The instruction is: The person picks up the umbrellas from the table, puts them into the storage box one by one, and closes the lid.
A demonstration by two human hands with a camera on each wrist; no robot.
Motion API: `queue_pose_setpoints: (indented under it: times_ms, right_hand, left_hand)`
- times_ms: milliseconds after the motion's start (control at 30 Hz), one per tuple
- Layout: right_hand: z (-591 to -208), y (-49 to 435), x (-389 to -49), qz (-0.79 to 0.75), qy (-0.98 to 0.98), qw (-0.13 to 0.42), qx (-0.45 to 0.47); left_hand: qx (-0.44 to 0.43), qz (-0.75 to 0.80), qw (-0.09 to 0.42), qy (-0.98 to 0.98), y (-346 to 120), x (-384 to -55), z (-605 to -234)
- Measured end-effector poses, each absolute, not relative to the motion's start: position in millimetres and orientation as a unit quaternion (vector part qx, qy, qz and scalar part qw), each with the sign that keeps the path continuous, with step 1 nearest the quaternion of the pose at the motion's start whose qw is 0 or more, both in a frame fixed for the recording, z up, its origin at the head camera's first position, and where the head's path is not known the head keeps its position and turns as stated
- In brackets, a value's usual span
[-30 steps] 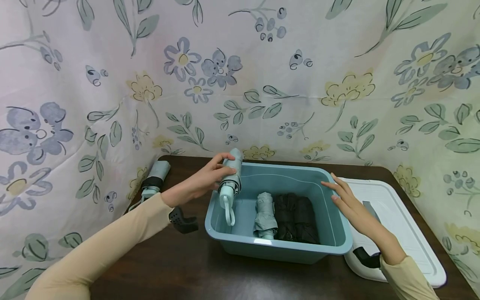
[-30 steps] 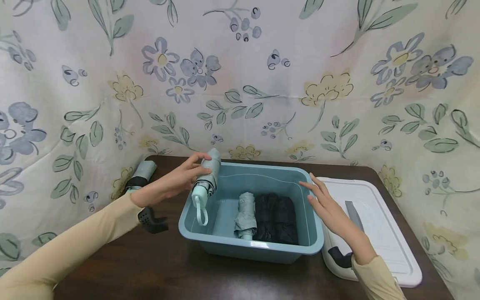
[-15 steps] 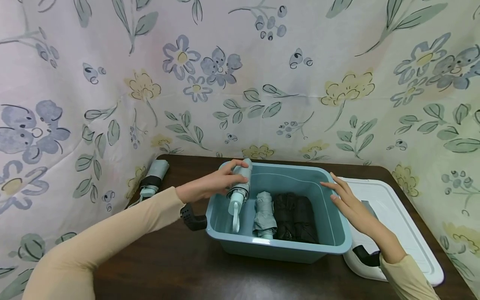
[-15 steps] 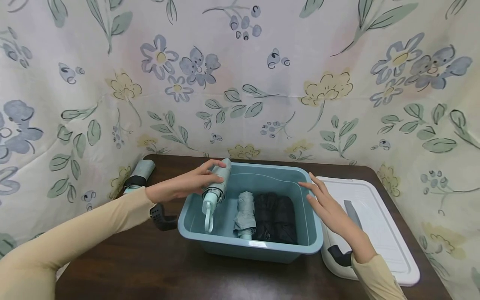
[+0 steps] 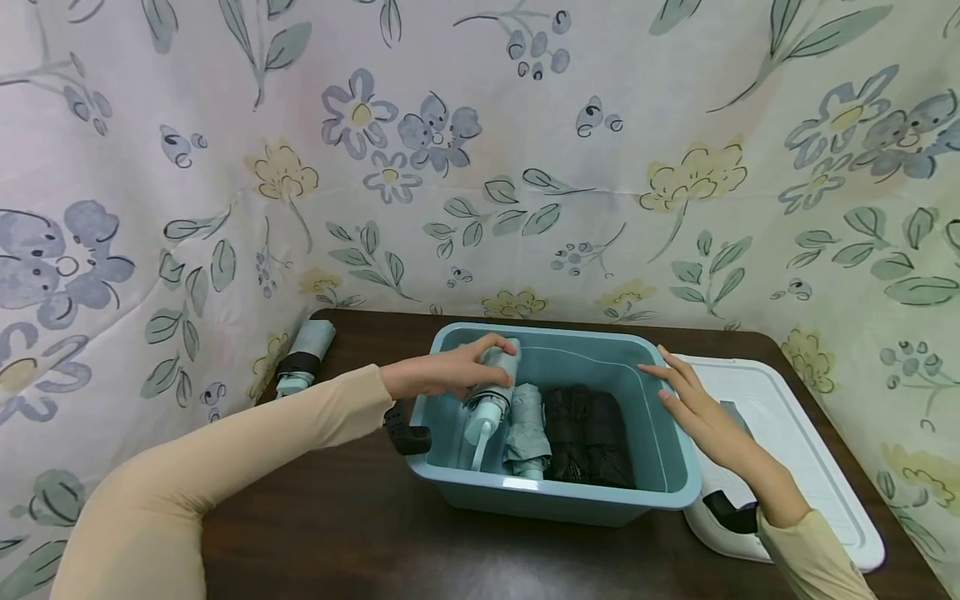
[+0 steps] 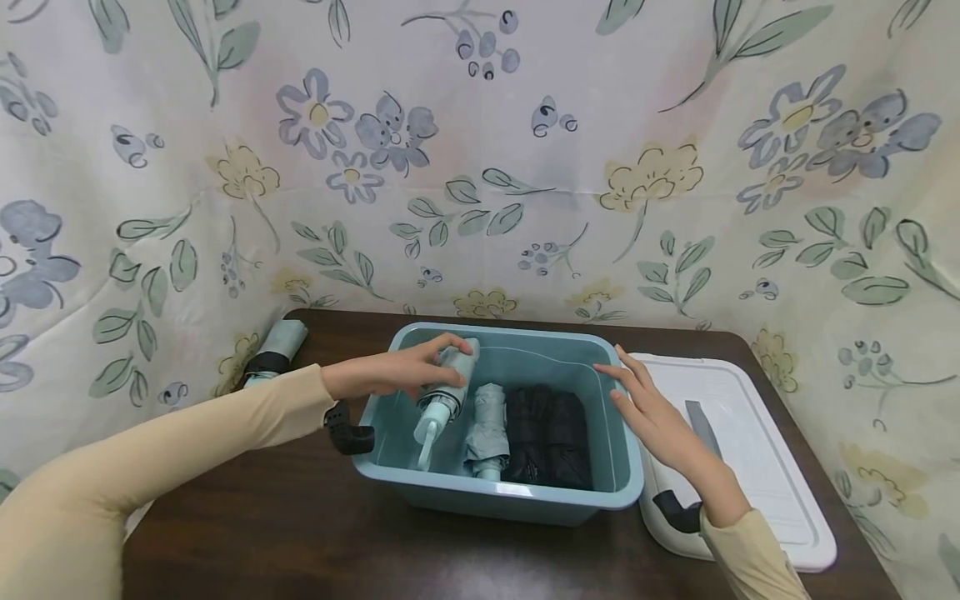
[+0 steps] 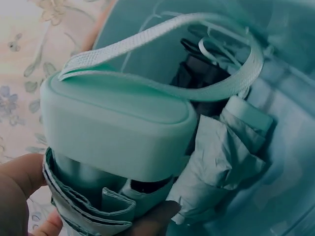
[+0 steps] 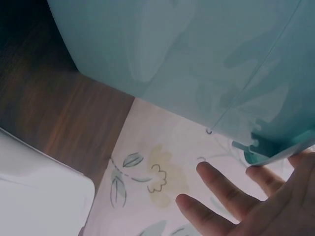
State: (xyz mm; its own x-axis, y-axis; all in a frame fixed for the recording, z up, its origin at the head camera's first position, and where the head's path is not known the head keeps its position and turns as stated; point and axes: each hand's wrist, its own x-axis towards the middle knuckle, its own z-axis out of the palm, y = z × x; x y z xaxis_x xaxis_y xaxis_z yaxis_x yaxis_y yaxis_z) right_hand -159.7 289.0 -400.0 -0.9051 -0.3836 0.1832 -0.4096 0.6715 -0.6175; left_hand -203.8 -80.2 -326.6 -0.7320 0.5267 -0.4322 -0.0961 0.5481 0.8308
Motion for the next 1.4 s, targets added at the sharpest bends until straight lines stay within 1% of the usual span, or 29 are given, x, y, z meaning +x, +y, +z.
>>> queue_pose_setpoints:
  times_ms: [433,833,1100,1400]
  right_hand:
    - [-401,290,-160,0.337,-0.915,0.026,0.219]
    - [-402,290,-161,0.336,-0.916,0.024,0.217]
    - [-401,288,-160,0.338,-0.916,0.017,0.216]
    - [-402,289,-163,0.353,-0.911,0.012,0.214]
  left_hand:
    - [0.134,0.392,0.358,0.837,-61,-215,-336]
    - [0.112,0.354,0.373,0.850,-49,-217,-360]
    - [0.104,0.304,0.376,0.869,-50,-216,-371]
    - [0.115,0.288,0.377,0.873,-47,-221,-376]
